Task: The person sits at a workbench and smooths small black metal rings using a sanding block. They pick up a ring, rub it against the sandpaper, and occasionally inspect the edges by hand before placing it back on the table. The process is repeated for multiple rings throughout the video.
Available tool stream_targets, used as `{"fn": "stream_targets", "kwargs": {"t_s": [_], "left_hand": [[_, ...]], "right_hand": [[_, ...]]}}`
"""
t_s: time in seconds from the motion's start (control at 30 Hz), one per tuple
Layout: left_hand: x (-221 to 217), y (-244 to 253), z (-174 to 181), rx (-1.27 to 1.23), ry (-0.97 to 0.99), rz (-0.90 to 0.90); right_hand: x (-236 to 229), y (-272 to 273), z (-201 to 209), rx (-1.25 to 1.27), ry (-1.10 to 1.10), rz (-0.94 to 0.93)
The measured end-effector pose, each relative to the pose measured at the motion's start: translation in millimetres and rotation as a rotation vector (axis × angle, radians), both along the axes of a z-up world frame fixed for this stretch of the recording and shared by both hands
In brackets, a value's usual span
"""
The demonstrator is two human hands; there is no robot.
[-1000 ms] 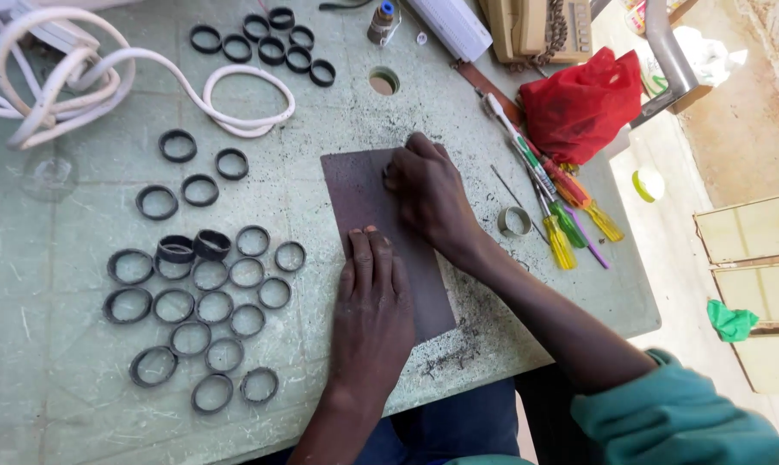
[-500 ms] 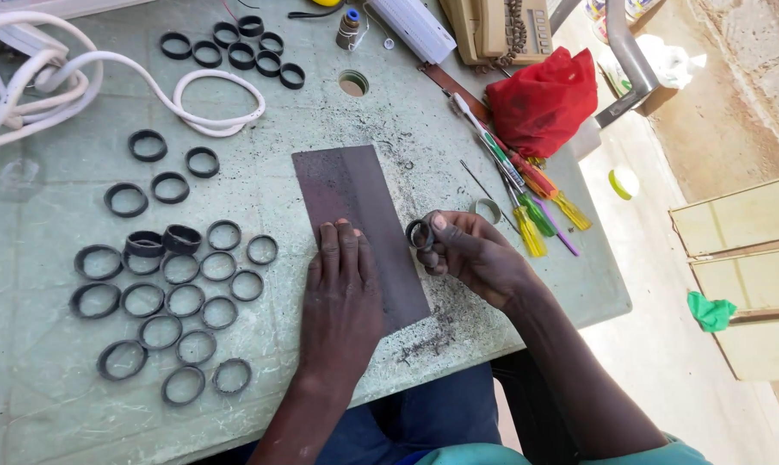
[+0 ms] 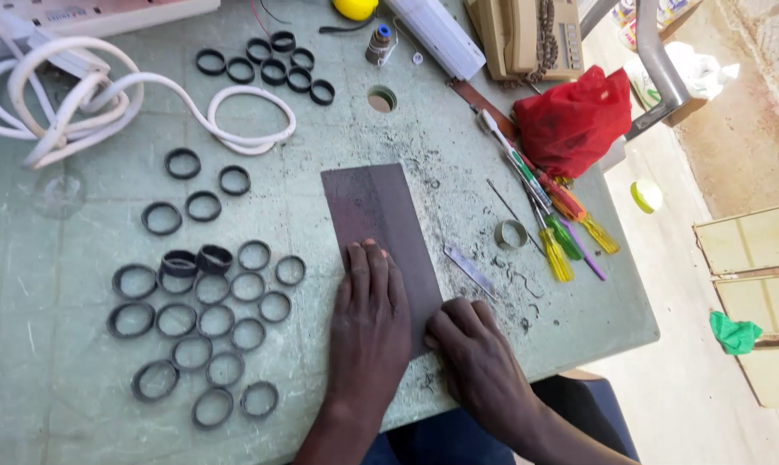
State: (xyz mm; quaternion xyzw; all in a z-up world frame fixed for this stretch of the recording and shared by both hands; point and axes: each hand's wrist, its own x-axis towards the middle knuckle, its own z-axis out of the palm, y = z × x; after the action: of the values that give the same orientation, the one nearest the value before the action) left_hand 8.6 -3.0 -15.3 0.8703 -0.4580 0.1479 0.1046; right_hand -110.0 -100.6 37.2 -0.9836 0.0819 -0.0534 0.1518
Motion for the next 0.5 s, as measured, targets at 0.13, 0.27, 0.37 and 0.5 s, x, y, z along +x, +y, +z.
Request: {"fn": "stream_targets", "kwargs": {"t_s": [0.13, 0.27, 0.37, 0.5], "left_hand": [[3.3, 1.7, 3.0, -0.002, -0.016, 0.004], [2.5, -0.7, 1.4, -0.093, -0.023, 0.012], [3.3, -3.2, 0.9, -0.108, -0.03, 0.024], [2.7, -1.6, -2.1, -0.063, -0.003, 0.013]], "right_hand": [[62.8, -37.3, -11.1, -0.021, 0.09, -0.1], [144.1, -83.7, -13.2, -0.115, -0.169, 0.063], [132.3, -77.9, -3.6, -0.154, -0.173, 0.106], [28.4, -15.7, 2.3, -0.177, 0.028, 0.053]]}}
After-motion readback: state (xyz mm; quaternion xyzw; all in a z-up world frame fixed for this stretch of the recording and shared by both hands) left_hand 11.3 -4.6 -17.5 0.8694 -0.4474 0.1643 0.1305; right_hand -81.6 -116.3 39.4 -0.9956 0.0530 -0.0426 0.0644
